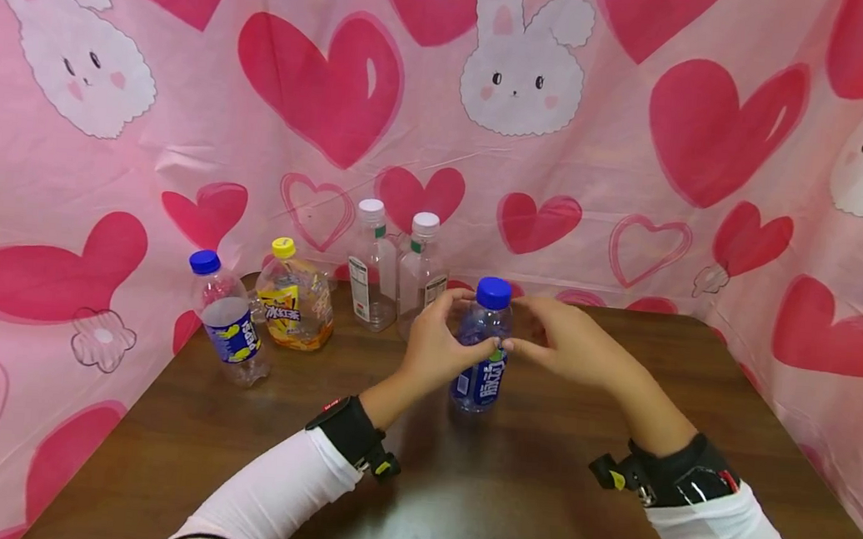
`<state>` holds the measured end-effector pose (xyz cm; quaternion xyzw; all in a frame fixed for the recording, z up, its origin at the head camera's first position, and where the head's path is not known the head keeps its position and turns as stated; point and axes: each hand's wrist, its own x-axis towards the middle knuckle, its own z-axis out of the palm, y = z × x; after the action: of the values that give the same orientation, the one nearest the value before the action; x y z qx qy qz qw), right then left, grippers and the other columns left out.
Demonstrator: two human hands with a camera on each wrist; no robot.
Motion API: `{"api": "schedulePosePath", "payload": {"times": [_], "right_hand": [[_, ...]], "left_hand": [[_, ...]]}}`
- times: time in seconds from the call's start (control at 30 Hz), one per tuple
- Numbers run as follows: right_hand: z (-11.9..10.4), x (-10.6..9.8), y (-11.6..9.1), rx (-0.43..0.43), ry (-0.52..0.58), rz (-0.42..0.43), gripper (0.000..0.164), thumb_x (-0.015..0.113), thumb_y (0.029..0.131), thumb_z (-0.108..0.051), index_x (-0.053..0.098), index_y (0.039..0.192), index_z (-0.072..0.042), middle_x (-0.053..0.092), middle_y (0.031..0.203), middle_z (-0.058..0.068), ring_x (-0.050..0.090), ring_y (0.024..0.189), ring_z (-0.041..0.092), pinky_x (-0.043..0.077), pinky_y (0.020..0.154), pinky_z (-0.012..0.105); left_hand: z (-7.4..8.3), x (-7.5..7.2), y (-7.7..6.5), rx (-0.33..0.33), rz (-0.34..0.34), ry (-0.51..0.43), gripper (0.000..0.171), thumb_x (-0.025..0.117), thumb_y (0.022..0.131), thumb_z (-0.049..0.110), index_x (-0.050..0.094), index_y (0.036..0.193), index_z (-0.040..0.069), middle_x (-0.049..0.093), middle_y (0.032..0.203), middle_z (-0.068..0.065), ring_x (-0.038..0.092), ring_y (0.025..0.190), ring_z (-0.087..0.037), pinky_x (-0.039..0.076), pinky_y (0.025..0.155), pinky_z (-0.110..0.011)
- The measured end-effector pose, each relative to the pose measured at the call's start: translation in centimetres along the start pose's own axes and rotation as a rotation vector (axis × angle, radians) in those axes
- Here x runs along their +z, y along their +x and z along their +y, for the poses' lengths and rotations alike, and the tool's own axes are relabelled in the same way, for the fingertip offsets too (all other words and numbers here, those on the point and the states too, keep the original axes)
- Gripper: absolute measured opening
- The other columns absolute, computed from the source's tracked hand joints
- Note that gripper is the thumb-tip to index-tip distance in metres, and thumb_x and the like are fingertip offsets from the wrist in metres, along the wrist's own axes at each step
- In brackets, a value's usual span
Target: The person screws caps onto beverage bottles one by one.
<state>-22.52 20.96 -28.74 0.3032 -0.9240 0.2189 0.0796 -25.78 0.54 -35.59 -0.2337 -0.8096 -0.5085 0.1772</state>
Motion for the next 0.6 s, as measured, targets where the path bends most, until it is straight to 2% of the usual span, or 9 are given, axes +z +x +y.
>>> {"api": "schedulePosePath", "payload": {"times": [0.17, 0.27, 0.4, 0.6], "right_hand": [[2.4, 2.7, -2.3, 0.075, 0.029, -0.055, 0.05, 0.074, 0.088, -0.026, 0.059, 0.124, 0.005, 0.066, 0.097, 0.009, 0.064, 0.085, 0.022, 0.056, 0.074, 0.038], [3.3, 4.2, -3.3, 0.109, 0.071, -0.098, 0.049, 0.072, 0.088, -0.03, 0.06, 0.122, 0.004, 0.066, 0.095, 0.008, 0.062, 0.083, 0.018, 0.056, 0.072, 0.035], [4.0, 5.6, -4.0, 0.127, 0.109, -0.139, 0.05, 0.071, 0.088, -0.035, 0.062, 0.119, 0.003, 0.067, 0.096, 0.007, 0.062, 0.081, 0.014, 0.055, 0.071, 0.033], [4.1, 6.6, -4.4, 0.107, 0.124, -0.173, 0.048, 0.073, 0.087, -0.036, 0.065, 0.115, 0.003, 0.068, 0.099, 0.013, 0.064, 0.084, 0.02, 0.056, 0.073, 0.036]], "left_hand": [[-0.6, 1.1, 3.3, -0.044, 0.049, 0.127, 0.064, 0.082, 0.077, 0.037, 0.052, 0.128, 0.012, 0.064, 0.121, -0.008, 0.061, 0.11, -0.025, 0.055, 0.083, -0.045], [-1.1, 2.0, 4.7, -0.087, 0.078, 0.193, 0.064, 0.081, 0.078, 0.038, 0.052, 0.128, 0.012, 0.065, 0.122, -0.009, 0.061, 0.111, -0.026, 0.055, 0.085, -0.045], [-2.0, 3.2, 5.7, -0.136, 0.11, 0.238, 0.064, 0.082, 0.078, 0.038, 0.053, 0.128, 0.01, 0.066, 0.12, -0.01, 0.061, 0.109, -0.026, 0.054, 0.087, -0.044], [-3.0, 4.9, 6.4, -0.152, 0.138, 0.277, 0.066, 0.081, 0.078, 0.039, 0.053, 0.129, 0.007, 0.065, 0.119, -0.011, 0.059, 0.108, -0.027, 0.052, 0.089, -0.041]]}}
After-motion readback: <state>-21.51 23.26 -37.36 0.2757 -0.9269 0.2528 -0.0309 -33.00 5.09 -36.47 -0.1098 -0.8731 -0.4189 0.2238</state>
